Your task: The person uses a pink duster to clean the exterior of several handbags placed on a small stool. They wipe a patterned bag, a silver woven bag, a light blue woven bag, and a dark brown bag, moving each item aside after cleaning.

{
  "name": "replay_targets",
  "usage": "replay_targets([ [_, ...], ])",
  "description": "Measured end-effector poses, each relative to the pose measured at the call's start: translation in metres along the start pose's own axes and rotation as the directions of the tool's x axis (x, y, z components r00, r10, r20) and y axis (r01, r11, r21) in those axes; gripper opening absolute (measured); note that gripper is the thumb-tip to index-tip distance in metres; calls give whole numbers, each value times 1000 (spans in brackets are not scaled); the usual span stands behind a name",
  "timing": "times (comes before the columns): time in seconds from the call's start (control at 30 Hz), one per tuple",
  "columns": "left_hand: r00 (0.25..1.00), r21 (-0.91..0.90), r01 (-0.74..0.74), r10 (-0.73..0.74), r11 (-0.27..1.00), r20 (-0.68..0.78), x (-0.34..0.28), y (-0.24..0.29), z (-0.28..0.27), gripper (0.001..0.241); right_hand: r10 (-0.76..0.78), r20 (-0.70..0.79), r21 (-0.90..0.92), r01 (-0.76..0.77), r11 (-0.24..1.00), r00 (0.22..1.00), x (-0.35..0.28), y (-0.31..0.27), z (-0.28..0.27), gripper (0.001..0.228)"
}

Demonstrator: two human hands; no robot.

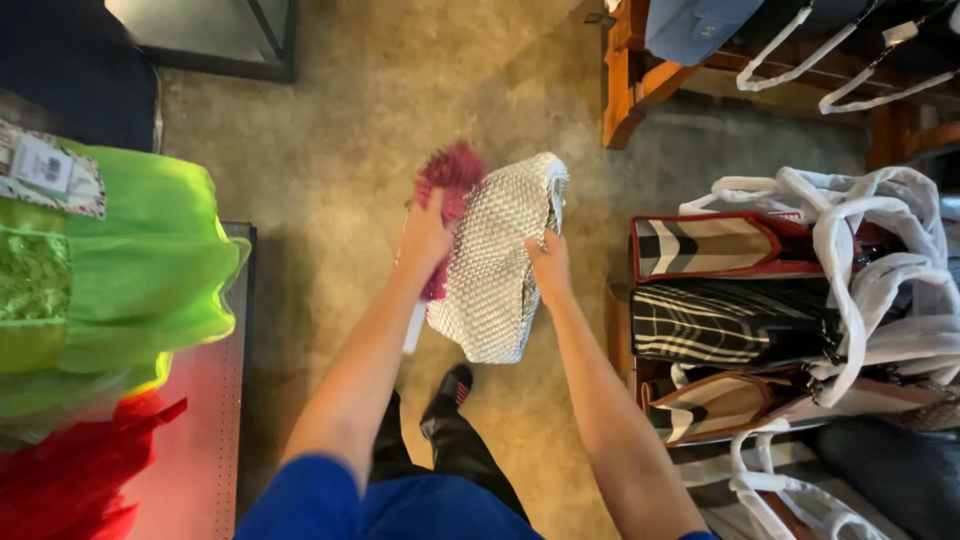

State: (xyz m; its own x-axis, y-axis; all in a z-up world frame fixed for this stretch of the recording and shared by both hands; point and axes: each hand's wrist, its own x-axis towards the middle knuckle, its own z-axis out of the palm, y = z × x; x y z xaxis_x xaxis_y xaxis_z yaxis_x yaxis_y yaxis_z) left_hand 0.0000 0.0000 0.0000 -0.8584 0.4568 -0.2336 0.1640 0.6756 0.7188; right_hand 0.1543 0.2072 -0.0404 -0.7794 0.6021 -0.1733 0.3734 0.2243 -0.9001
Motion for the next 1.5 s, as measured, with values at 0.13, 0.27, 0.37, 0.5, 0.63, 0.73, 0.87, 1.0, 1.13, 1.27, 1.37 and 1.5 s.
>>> replay_targets([
  [0.13, 969, -143, -246, 241, 959, -53, -83, 21, 11, 65, -24, -42, -124, 19, 992, 999, -11, 34, 23, 38],
  [0.27, 993, -244, -114, 116, 963, -7, -113, -31, 30, 82, -220, -53, -300, 194, 934, 974, -64, -17, 29, 73],
  [0.37, 986, -183, 165, -163, 969, 25, -121, -18, 10, 81, -143, 54, -233, 152, 961, 988, -113, -59, 27, 97],
  [0.5, 980, -278, -188, 160, 942, -122, -166, 12, 17, 76, 70, -6, -214, -70, 974, 997, -118, 39, 48, 91],
  [0.63, 986, -182, -106, 79, 977, -148, -171, -47, 39, 66, 99, -17, -141, -101, 985, 995, -102, 53, 43, 87],
  [0.73, 852, 46, 473, -469, 880, 233, -185, -31, 7, 78, 5, -18, -292, -10, 956, 1000, -104, 64, 36, 94],
  [0.87, 983, -286, -2, -50, 958, -175, -209, -53, 56, 77, 87, 85, -122, -76, 990, 993, -129, 42, 35, 68],
  [1.0, 964, -152, 263, -253, 953, 83, -206, -89, 57, 72, 52, 87, -143, -39, 989, 995, -121, 47, 40, 61],
  [1.13, 894, -153, 443, -423, 883, 146, -212, -86, 49, 74, 129, 157, -83, -117, 990, 979, -125, 26, 33, 54],
  [1.27, 970, -376, 38, -124, 926, -208, -215, -73, 64, 80, 145, 183, 55, -158, 986, 972, -139, 9, 34, 52],
  [1.37, 979, -318, 106, -154, 942, -130, -211, -82, 58, 81, 123, 194, 146, -153, 977, 973, -139, 14, 29, 48],
  [1.5, 895, -228, 445, -436, 866, 89, -190, -76, 24, 79, 7, 164, -112, 12, 994, 986, -134, 25, 20, 46],
])
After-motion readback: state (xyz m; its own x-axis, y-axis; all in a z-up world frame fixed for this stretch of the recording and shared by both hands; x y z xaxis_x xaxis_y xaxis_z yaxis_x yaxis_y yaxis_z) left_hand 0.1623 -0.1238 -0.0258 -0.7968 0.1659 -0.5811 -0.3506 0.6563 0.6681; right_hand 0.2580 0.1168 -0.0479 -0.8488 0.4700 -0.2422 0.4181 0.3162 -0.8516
